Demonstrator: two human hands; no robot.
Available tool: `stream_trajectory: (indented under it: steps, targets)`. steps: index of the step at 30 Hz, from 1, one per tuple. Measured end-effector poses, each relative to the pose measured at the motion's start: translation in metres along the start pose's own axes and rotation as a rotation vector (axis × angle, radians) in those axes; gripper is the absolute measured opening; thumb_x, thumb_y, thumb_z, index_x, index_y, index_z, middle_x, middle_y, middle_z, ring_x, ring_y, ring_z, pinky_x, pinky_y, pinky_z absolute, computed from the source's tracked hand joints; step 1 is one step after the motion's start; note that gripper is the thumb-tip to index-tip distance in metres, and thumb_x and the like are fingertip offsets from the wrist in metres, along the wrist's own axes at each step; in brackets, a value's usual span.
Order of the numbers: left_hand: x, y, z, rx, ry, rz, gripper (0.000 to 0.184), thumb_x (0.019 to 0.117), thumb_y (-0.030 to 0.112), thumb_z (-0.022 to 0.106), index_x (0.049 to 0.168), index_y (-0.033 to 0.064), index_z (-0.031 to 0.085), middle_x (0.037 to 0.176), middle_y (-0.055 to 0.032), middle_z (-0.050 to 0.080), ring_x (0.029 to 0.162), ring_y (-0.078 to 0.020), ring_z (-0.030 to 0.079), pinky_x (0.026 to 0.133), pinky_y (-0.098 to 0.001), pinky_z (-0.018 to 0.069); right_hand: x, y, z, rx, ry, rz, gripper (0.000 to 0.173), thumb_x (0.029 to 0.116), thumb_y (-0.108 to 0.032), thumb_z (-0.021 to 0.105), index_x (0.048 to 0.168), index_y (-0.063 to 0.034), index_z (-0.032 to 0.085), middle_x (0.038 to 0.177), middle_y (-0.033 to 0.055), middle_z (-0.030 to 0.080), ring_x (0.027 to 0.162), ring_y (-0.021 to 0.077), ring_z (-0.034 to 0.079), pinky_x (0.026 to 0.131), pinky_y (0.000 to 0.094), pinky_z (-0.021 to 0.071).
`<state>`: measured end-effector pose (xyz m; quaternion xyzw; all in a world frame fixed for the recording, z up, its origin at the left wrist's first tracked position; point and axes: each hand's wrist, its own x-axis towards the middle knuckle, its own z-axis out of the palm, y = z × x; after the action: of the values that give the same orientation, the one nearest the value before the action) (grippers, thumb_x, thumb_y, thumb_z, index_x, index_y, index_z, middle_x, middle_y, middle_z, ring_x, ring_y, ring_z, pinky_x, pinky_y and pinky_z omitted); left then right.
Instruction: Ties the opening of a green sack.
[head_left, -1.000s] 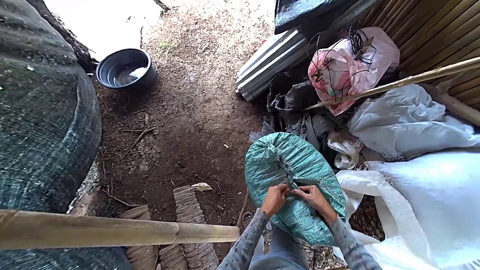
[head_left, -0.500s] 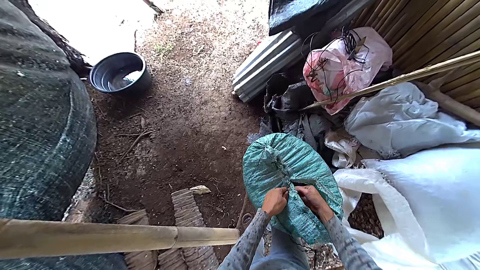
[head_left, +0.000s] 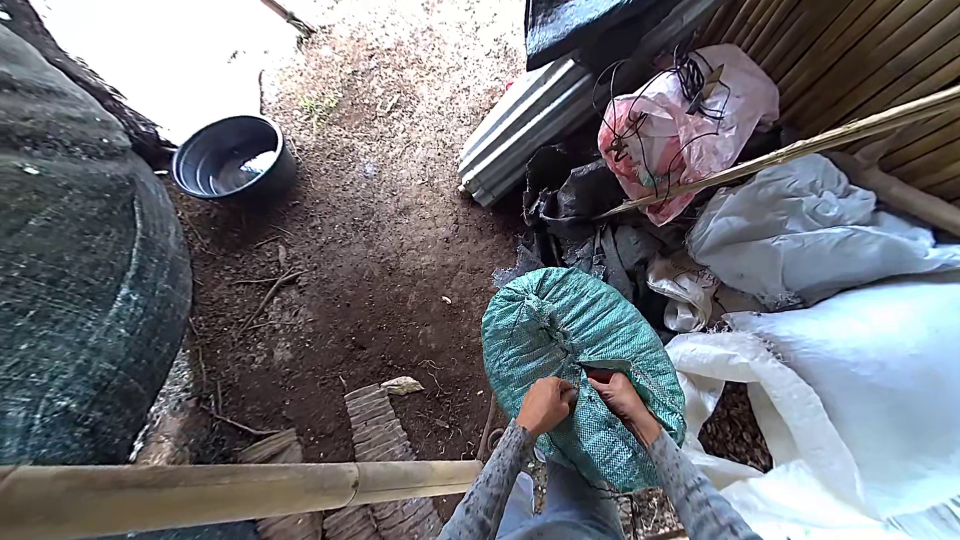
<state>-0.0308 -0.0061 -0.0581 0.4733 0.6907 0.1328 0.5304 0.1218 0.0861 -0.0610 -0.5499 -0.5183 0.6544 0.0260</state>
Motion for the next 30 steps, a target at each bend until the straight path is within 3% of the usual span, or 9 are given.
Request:
stream_trajectory:
  steps: [3,7,12,16,19,21,24,28,30]
  targets:
    - [-0.004,-0.004,-0.005,-0.051,0.154,0.01,0.03,0.1032,0.027,0.061,0.108,0.0004,0.075,0.106,-0.0208,0.068,0.101,-0.0336,0.065,0.094,-0.0508,0.0507,-0.006,0.001,-0.006,0.08,-0.031,0.003,0.018,0.102,-0.005,0.059,0.116,0.0047,0.067,0.103,0.0107,0.071,0.089,0.0093,0.067,0.084,0.0285,0.0554]
    - [-0.009,-0.005,-0.011,0.097,0.309,0.022,0.027,0.1008,0.026,0.064,0.109,0.0035,0.076,0.124,-0.0201,0.066,0.124,-0.0381,0.057,0.105,-0.0514,0.0462,-0.005,0.007,-0.01,-0.081,-0.064,-0.08,0.024,0.0998,-0.003,0.061,0.122,0.005,0.065,0.116,0.0153,0.07,0.106,0.0136,0.066,0.097,0.0314,0.0524]
    - [0.001,-0.002,-0.005,0.25,0.419,0.173,0.022,0.0999,0.021,0.064,0.101,0.0037,0.077,0.103,-0.013,0.076,0.122,-0.0378,0.061,0.116,-0.0606,0.0255,-0.006,0.011,-0.014,-0.223,-0.07,-0.131,0.033,0.1049,-0.009,0.053,0.135,0.0045,0.06,0.132,0.0187,0.065,0.123,0.0188,0.062,0.11,0.035,0.0456]
    - [0.004,0.014,-0.009,0.263,0.149,0.174,0.026,0.1048,0.012,0.053,0.115,-0.001,0.072,0.119,-0.0201,0.071,0.117,-0.0366,0.066,0.103,-0.0537,0.048,-0.003,0.01,-0.016,-0.408,-0.042,-0.164,0.035,0.1074,-0.007,0.047,0.138,0.0056,0.059,0.138,0.0216,0.063,0.132,0.025,0.058,0.116,0.0382,0.0391]
    - [0.003,0.022,-0.007,0.35,0.049,0.111,0.028,0.1065,0.014,0.05,0.117,-0.0028,0.07,0.12,-0.0242,0.068,0.113,-0.0405,0.067,0.096,-0.0558,0.0516,-0.002,0.008,-0.016,-0.533,-0.039,-0.209,0.034,0.1067,-0.005,0.047,0.136,0.0076,0.06,0.137,0.0242,0.063,0.133,0.0294,0.058,0.117,0.0411,0.038]
    - [-0.002,0.02,-0.006,0.431,0.098,0.151,0.029,0.1065,0.016,0.051,0.113,-0.0017,0.073,0.116,-0.0232,0.07,0.112,-0.0408,0.067,0.092,-0.0551,0.0521,-0.001,0.006,-0.017,-0.436,-0.054,-0.198,0.032,0.1052,-0.006,0.051,0.133,0.0072,0.062,0.134,0.0219,0.065,0.129,0.024,0.06,0.115,0.037,0.041]
    - [-0.007,0.007,-0.004,0.381,0.234,0.245,0.024,0.1032,0.011,0.053,0.106,-0.0014,0.074,0.108,-0.0218,0.072,0.106,-0.0405,0.068,0.087,-0.0541,0.0536,-0.003,0.005,-0.012,-0.127,-0.043,-0.121,0.024,0.0996,-0.004,0.062,0.121,0.0052,0.067,0.116,0.0141,0.072,0.107,0.0112,0.067,0.099,0.0285,0.0519]
    - [-0.007,-0.013,-0.001,0.232,0.435,0.308,0.025,0.1045,0.017,0.052,0.106,0.0025,0.072,0.103,-0.0187,0.07,0.087,-0.0352,0.072,0.075,-0.0513,0.0584,-0.009,0.0,0.001,0.175,-0.07,-0.046,0.016,0.0996,0.002,0.058,0.111,0.0026,0.07,0.094,0.0048,0.073,0.081,0.0043,0.067,0.076,0.0229,0.0564]
    - [-0.009,-0.019,-0.001,0.192,0.486,0.378,0.022,0.1034,0.013,0.052,0.104,0.0017,0.071,0.1,-0.0187,0.068,0.082,-0.0341,0.071,0.07,-0.0498,0.0586,-0.01,-0.002,0.007,0.241,-0.089,-0.038,0.017,0.1016,0.002,0.055,0.109,0.0026,0.071,0.089,0.002,0.074,0.074,0.0012,0.066,0.071,0.0197,0.0552]
